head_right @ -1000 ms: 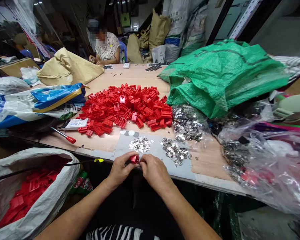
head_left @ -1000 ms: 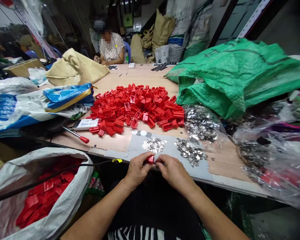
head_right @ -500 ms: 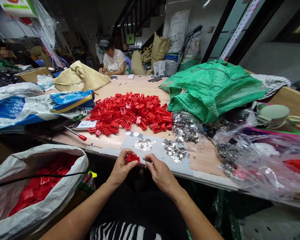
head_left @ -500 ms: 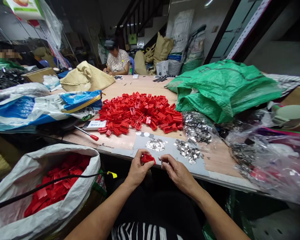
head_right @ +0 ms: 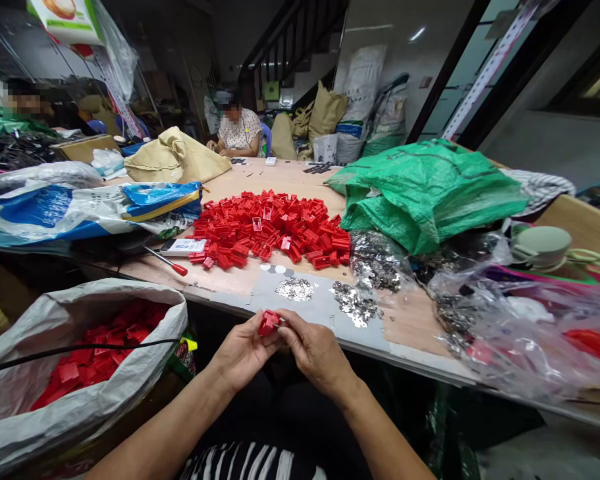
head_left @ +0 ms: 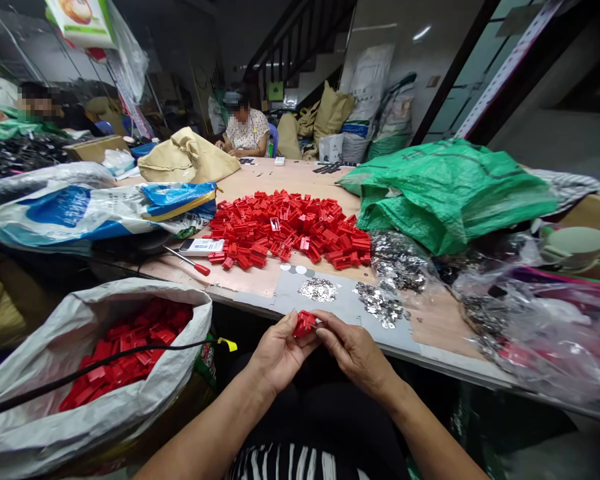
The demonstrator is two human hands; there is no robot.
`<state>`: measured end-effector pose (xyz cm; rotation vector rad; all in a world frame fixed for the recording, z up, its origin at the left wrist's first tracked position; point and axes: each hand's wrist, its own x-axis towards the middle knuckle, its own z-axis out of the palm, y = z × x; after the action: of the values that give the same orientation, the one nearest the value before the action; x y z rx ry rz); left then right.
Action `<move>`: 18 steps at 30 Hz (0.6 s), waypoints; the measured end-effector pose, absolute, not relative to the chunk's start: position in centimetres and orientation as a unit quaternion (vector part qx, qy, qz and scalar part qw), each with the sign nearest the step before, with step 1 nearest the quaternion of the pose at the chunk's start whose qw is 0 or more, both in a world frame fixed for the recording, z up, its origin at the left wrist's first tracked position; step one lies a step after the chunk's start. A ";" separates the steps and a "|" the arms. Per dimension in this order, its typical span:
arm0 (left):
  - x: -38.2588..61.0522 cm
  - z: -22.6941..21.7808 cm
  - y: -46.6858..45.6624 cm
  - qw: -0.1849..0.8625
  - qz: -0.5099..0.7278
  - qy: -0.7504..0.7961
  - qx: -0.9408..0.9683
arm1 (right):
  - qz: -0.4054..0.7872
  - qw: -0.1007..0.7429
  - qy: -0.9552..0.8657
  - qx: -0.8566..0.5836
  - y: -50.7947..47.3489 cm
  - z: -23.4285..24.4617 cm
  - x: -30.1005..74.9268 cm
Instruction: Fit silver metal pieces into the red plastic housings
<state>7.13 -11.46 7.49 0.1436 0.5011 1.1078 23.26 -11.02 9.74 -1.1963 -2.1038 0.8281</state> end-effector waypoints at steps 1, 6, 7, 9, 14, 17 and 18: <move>7.2 7.6 -11.6 0.817 0.524 0.229 0.067 | 0.307 0.303 -0.784 -0.446 -11.0 9.8 23.2; 7.2 7.6 -12.1 0.814 0.536 0.215 0.060 | 0.341 0.334 -0.762 -0.438 -11.0 10.3 22.5; 7.1 7.5 -12.1 0.815 0.536 0.213 0.059 | 0.351 0.330 -0.760 -0.437 -11.1 10.3 22.3; 6.8 7.4 -12.1 0.814 0.539 0.208 0.061 | 0.360 0.322 -0.756 -0.441 -11.3 10.4 22.0; 5.9 7.1 -12.3 0.809 0.546 0.208 0.062 | 0.381 0.337 -0.742 -0.437 -11.0 10.2 21.2; 5.7 6.6 -12.6 0.822 0.528 0.208 0.047 | 0.379 0.382 -0.723 -0.434 -10.0 10.7 19.7; 5.7 6.3 -12.8 0.825 0.521 0.212 0.043 | 0.377 0.402 -0.714 -0.432 -9.6 11.0 18.7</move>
<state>5.75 -12.75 6.29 0.0920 0.4509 1.1081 18.74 -9.56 11.03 -1.0910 -1.8059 0.9525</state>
